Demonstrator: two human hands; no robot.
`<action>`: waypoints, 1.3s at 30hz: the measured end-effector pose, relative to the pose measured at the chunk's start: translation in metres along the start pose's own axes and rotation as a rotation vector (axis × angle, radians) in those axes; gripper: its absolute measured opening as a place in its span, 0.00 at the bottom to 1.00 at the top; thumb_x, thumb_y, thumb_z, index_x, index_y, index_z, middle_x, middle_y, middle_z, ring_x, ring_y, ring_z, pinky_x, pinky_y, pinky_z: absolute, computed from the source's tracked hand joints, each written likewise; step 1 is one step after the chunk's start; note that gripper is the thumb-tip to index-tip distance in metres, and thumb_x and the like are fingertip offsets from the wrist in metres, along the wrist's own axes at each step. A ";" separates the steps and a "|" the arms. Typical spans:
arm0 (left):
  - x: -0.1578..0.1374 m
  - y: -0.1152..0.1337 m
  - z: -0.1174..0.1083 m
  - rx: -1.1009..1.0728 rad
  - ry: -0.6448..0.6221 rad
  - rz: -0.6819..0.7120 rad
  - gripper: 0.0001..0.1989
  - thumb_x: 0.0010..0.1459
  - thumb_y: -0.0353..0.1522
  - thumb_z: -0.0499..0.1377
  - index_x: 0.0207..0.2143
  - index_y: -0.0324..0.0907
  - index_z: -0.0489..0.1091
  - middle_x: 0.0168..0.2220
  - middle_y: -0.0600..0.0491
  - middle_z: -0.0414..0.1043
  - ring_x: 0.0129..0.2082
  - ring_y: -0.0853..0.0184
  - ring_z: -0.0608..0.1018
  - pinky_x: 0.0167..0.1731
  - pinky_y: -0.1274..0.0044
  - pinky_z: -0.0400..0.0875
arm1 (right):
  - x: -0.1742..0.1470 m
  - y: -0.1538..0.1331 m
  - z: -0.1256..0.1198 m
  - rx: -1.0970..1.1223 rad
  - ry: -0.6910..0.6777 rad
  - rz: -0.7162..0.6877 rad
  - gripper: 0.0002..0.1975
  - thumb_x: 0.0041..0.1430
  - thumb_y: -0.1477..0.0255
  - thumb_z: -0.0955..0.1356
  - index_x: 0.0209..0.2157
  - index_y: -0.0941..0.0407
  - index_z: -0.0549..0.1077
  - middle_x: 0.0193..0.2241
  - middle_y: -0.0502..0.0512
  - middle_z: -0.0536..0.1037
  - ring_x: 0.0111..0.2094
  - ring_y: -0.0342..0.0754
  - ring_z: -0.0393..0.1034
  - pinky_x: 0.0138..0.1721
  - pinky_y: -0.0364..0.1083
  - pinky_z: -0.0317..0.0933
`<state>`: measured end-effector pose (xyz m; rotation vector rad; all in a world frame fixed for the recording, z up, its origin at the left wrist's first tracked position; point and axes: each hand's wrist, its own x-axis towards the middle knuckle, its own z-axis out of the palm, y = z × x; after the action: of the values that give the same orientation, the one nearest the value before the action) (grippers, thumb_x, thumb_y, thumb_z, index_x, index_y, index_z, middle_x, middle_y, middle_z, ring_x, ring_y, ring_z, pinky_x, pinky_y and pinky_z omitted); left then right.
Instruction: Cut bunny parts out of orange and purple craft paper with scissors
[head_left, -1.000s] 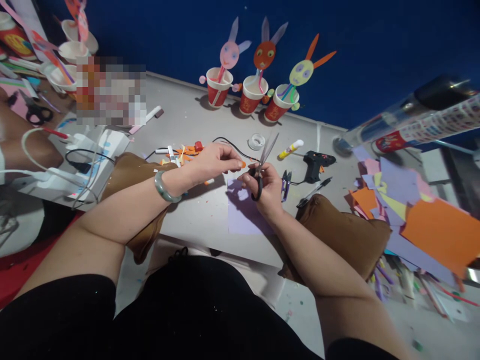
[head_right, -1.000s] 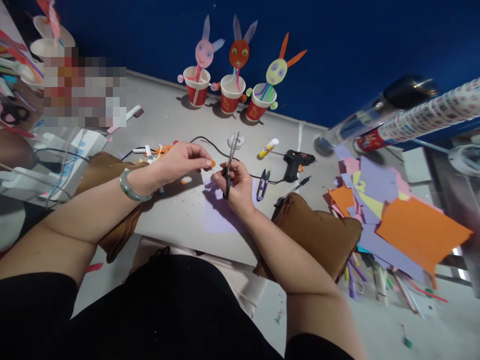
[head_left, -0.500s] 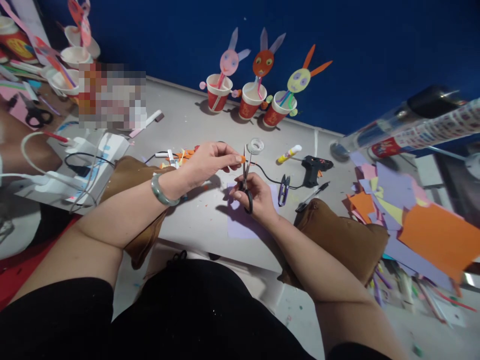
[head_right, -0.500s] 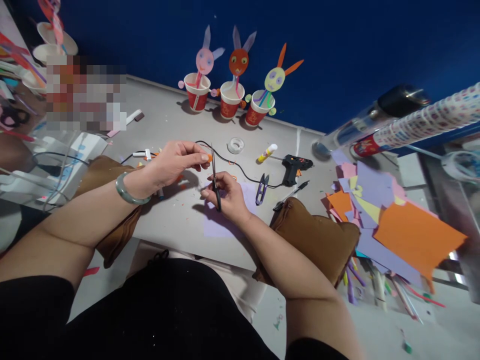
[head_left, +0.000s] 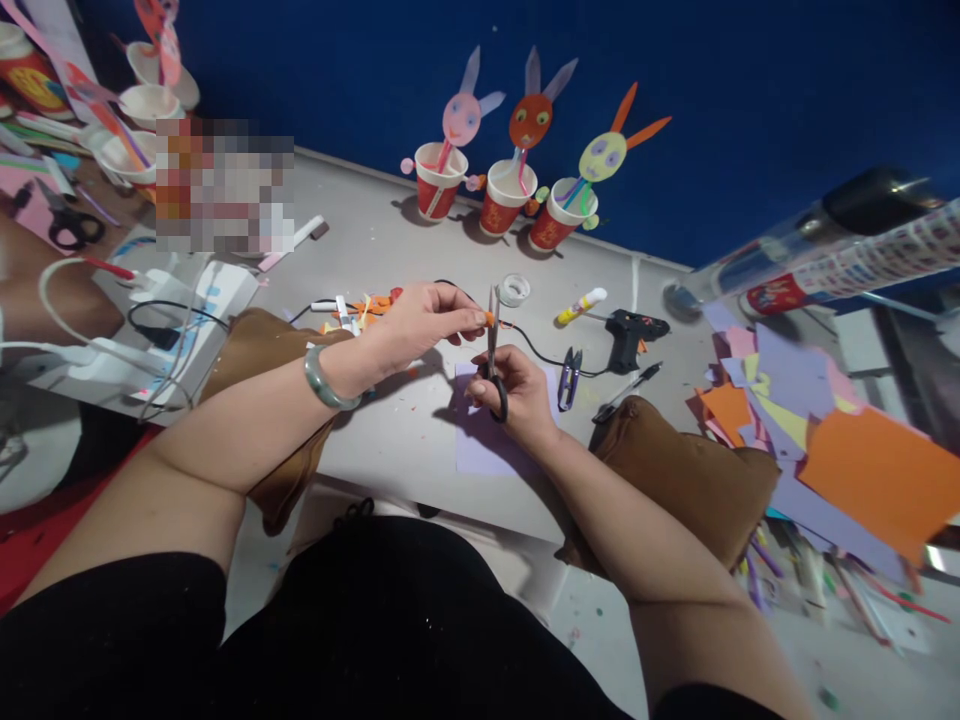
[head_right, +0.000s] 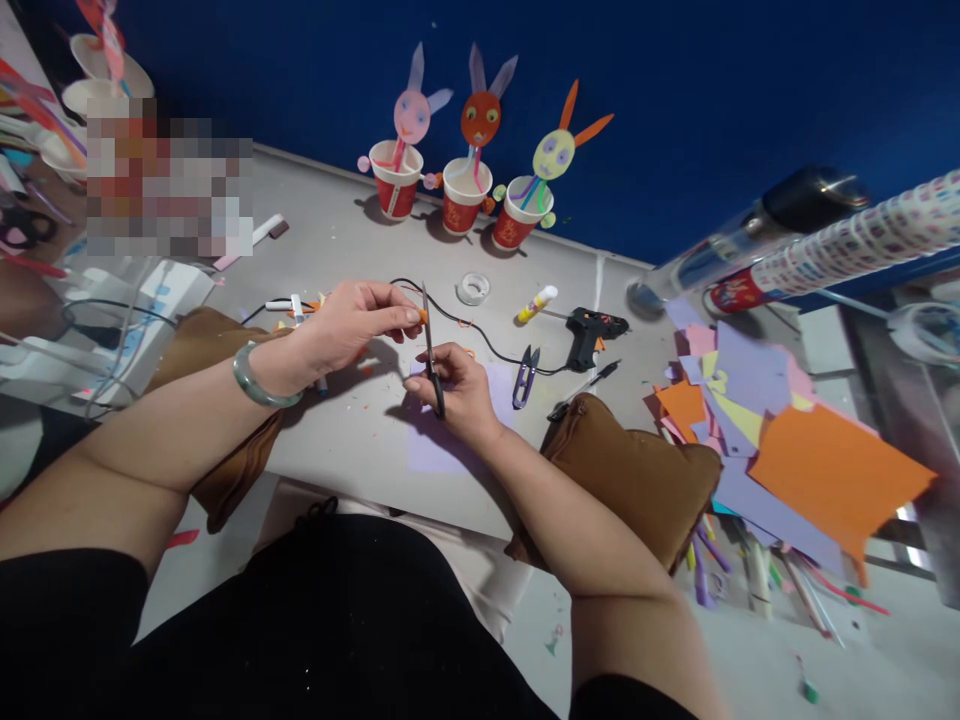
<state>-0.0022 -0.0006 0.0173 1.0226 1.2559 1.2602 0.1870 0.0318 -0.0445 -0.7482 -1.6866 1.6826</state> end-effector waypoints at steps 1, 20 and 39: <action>0.000 0.000 0.000 0.001 -0.002 0.000 0.06 0.54 0.32 0.66 0.27 0.37 0.75 0.26 0.53 0.77 0.28 0.72 0.76 0.33 0.77 0.70 | 0.000 0.000 0.000 -0.004 0.004 0.002 0.24 0.48 0.53 0.80 0.36 0.52 0.70 0.21 0.43 0.75 0.19 0.40 0.67 0.21 0.41 0.63; 0.001 -0.004 -0.002 0.010 -0.022 0.032 0.06 0.54 0.32 0.66 0.29 0.37 0.75 0.27 0.52 0.78 0.29 0.72 0.76 0.33 0.78 0.70 | -0.001 -0.005 0.001 -0.020 0.032 0.054 0.25 0.47 0.53 0.80 0.35 0.53 0.70 0.18 0.42 0.75 0.15 0.40 0.66 0.19 0.41 0.63; 0.000 -0.002 -0.003 0.081 -0.024 0.024 0.06 0.51 0.32 0.67 0.29 0.38 0.75 0.25 0.53 0.75 0.28 0.71 0.75 0.30 0.78 0.69 | -0.001 -0.006 0.001 -0.022 0.037 0.052 0.25 0.44 0.54 0.81 0.34 0.53 0.70 0.17 0.42 0.75 0.15 0.40 0.64 0.19 0.41 0.60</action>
<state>-0.0051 -0.0011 0.0153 1.1110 1.2883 1.2198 0.1871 0.0299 -0.0384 -0.8344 -1.6760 1.6778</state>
